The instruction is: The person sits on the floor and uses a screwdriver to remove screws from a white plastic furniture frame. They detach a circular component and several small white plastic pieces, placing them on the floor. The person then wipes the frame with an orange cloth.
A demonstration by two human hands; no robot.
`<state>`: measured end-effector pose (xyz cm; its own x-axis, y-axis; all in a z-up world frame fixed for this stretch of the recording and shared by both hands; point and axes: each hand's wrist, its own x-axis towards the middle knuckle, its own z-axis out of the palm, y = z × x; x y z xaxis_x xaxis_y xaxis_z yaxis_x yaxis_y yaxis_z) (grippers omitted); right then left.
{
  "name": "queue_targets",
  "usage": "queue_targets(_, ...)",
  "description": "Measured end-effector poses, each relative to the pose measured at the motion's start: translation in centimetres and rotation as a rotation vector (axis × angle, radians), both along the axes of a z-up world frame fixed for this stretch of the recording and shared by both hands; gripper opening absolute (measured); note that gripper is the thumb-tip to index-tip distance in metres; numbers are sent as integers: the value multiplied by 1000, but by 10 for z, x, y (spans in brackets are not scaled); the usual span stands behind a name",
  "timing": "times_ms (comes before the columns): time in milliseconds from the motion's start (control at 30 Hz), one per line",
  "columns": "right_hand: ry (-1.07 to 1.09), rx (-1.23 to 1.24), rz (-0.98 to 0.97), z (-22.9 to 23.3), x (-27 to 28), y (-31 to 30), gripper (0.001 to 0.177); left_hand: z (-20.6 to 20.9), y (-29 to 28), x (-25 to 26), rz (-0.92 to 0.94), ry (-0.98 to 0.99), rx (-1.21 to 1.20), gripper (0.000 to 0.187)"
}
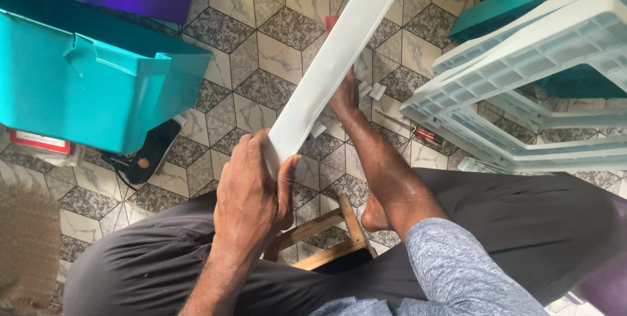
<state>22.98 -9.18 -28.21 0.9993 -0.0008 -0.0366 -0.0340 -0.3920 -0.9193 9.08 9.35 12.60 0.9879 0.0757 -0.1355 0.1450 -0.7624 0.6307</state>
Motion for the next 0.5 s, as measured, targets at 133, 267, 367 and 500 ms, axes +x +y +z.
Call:
queue_targets(133,422,870,-269,-29,24,-3,43,-3,-4,-3,-20,-31,-4,48)
queue_targets(267,353,-243,-16,-10,20,6,34,-2,-3,-2,8,-23,-12,45)
queue_targets(367,353,-354,249,12,11,3,29,-2,0,-5,50,-59,-34,44)
queue_targets(500,258,-237,73,24,-16,2,34,-5,-3,-9,76,-110,-51,44)
